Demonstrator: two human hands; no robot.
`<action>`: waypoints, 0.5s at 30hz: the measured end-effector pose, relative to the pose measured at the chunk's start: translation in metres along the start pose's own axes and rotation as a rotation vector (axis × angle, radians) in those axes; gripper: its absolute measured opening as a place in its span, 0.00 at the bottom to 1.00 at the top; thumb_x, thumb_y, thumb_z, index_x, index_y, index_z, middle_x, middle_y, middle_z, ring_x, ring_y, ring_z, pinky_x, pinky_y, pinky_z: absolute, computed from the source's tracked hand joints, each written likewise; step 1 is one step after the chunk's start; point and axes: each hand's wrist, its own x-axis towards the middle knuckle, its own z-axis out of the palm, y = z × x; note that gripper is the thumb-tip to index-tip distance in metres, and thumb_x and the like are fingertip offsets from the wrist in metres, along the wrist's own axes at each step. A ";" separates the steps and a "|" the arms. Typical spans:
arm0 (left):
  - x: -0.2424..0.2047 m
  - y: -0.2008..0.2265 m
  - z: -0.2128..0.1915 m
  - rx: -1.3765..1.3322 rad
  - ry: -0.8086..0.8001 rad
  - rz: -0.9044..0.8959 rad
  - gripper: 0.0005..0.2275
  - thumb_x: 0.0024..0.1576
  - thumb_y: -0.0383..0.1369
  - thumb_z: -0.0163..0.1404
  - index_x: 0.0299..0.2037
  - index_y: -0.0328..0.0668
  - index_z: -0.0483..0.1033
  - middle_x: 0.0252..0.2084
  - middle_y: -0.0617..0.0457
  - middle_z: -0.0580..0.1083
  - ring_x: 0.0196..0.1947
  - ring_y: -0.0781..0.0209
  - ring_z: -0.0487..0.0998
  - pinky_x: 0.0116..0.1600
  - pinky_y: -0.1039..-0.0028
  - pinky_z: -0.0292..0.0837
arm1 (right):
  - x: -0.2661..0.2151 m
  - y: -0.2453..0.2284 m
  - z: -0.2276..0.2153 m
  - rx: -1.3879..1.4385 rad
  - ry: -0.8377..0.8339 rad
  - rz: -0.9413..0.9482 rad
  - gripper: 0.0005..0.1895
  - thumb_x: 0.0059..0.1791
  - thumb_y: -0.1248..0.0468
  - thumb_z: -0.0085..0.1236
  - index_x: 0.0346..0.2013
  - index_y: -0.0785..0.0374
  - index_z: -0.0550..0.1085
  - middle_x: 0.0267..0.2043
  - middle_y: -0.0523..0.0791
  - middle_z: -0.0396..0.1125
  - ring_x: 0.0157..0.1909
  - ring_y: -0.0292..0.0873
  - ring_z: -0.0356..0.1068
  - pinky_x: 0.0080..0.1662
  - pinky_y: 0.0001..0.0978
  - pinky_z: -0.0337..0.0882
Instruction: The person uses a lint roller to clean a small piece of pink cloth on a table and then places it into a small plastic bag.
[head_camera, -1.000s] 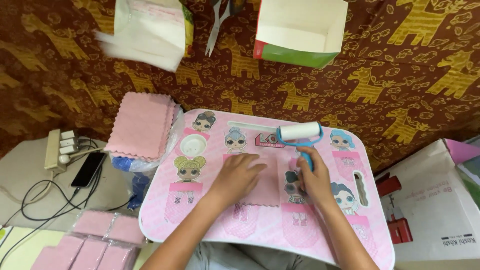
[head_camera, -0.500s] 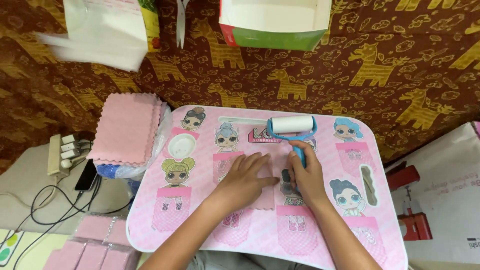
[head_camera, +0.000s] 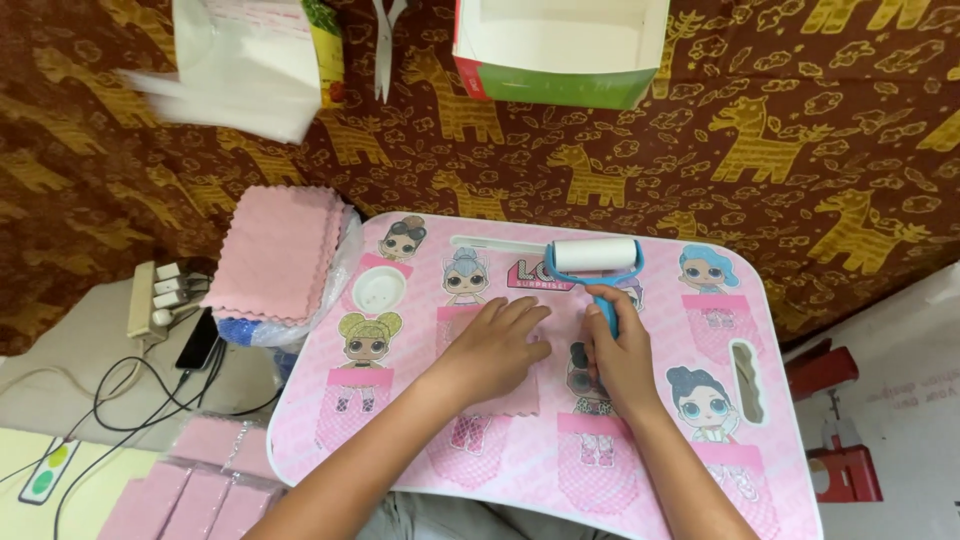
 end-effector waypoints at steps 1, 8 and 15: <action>0.001 0.000 0.000 0.015 -0.016 -0.001 0.16 0.56 0.24 0.46 0.51 0.53 0.80 0.64 0.45 0.67 0.71 0.44 0.61 0.67 0.50 0.56 | 0.000 0.001 0.000 0.000 0.003 0.004 0.12 0.55 0.61 0.46 0.52 0.54 0.74 0.11 0.47 0.58 0.10 0.45 0.60 0.18 0.31 0.60; -0.003 -0.002 -0.047 -0.001 0.173 0.015 0.15 0.47 0.25 0.55 0.45 0.50 0.80 0.59 0.44 0.70 0.66 0.40 0.67 0.67 0.47 0.59 | 0.004 0.007 -0.001 0.003 -0.003 -0.024 0.12 0.56 0.61 0.46 0.52 0.53 0.74 0.10 0.47 0.57 0.09 0.46 0.60 0.17 0.31 0.59; -0.052 -0.005 -0.078 -0.216 0.454 -0.106 0.05 0.48 0.28 0.55 0.32 0.51 0.75 0.61 0.47 0.70 0.66 0.39 0.67 0.63 0.48 0.66 | 0.012 0.017 -0.006 0.004 0.038 -0.044 0.12 0.56 0.61 0.44 0.53 0.53 0.72 0.11 0.47 0.56 0.09 0.47 0.59 0.17 0.32 0.60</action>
